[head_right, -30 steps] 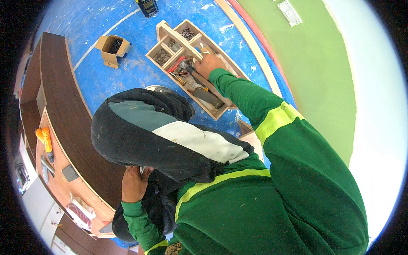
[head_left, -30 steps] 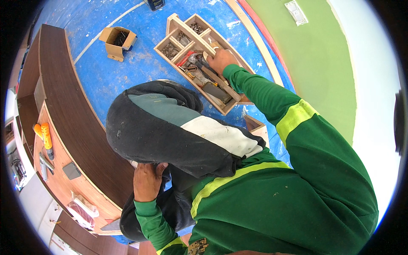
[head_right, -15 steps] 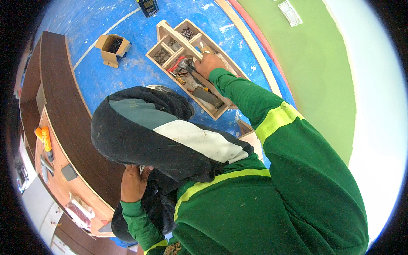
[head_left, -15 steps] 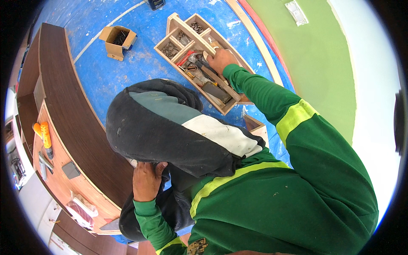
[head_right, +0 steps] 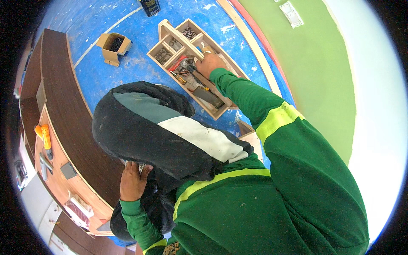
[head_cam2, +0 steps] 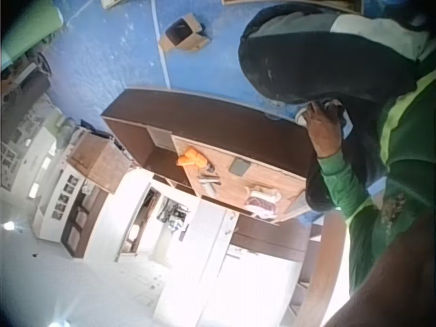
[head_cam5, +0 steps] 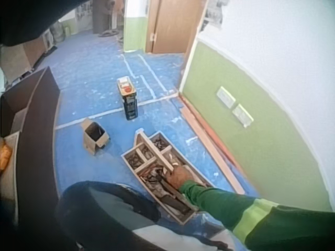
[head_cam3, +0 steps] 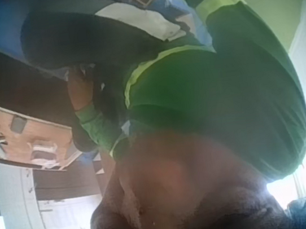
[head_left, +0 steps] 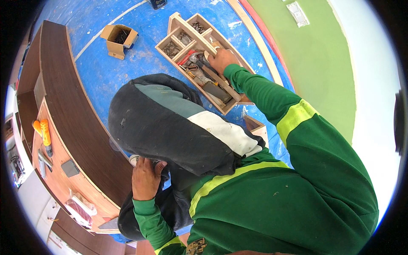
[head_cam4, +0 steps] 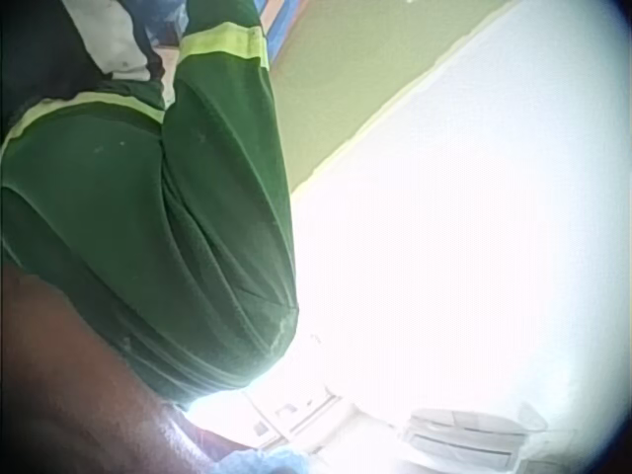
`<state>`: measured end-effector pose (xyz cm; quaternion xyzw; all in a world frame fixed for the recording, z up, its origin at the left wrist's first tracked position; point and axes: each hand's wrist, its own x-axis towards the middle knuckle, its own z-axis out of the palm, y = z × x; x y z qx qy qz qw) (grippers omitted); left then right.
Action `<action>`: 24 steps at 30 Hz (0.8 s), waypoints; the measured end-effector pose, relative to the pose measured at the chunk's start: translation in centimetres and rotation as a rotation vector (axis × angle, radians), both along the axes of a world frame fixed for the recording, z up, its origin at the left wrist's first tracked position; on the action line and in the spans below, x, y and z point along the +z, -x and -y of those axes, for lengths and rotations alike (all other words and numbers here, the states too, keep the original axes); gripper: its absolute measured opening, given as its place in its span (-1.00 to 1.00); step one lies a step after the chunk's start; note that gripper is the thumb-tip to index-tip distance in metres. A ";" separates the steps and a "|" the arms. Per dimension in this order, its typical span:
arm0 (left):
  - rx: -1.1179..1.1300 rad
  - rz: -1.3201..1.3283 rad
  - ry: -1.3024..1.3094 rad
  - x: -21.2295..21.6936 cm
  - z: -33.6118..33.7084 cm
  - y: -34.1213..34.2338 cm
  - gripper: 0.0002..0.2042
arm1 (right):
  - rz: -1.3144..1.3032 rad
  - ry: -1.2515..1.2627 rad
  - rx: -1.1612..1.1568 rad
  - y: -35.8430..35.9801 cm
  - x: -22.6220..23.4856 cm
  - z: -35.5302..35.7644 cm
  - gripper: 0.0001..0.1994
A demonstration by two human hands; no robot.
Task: The person sits on the floor and uses a pencil and metal ruler to mark a wooden furniture piece. They then reach into a wooden tool organizer to retrieve and handle various small items, including a white plastic piece and a small wooden block.
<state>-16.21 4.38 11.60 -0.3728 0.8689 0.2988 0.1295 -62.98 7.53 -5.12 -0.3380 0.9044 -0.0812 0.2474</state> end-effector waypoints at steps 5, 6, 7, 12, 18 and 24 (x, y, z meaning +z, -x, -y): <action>0.017 -0.003 -0.026 0.7 0.1 0.8 -0.42 | -0.001 0.024 0.010 0.1 0.0 -0.2 -0.46; 0.030 0.024 -0.059 1.0 0.2 1.1 -0.45 | 0.002 0.025 0.008 0.1 0.0 -0.2 -0.46; 0.043 0.051 -0.093 1.4 0.3 1.4 -0.48 | 0.004 0.032 0.006 0.1 0.0 -0.2 -0.47; 0.047 0.071 -0.110 1.1 0.3 1.2 -0.53 | 0.008 0.046 -0.016 0.3 -0.7 -0.3 -0.45; -0.024 0.043 -0.029 -0.1 0.1 0.0 -0.46 | -0.008 0.070 0.024 0.4 -1.0 -0.4 -0.49; -0.039 0.031 -0.009 -0.6 0.1 -0.1 -0.47 | -0.015 0.056 -0.006 0.3 -1.2 -0.3 -0.50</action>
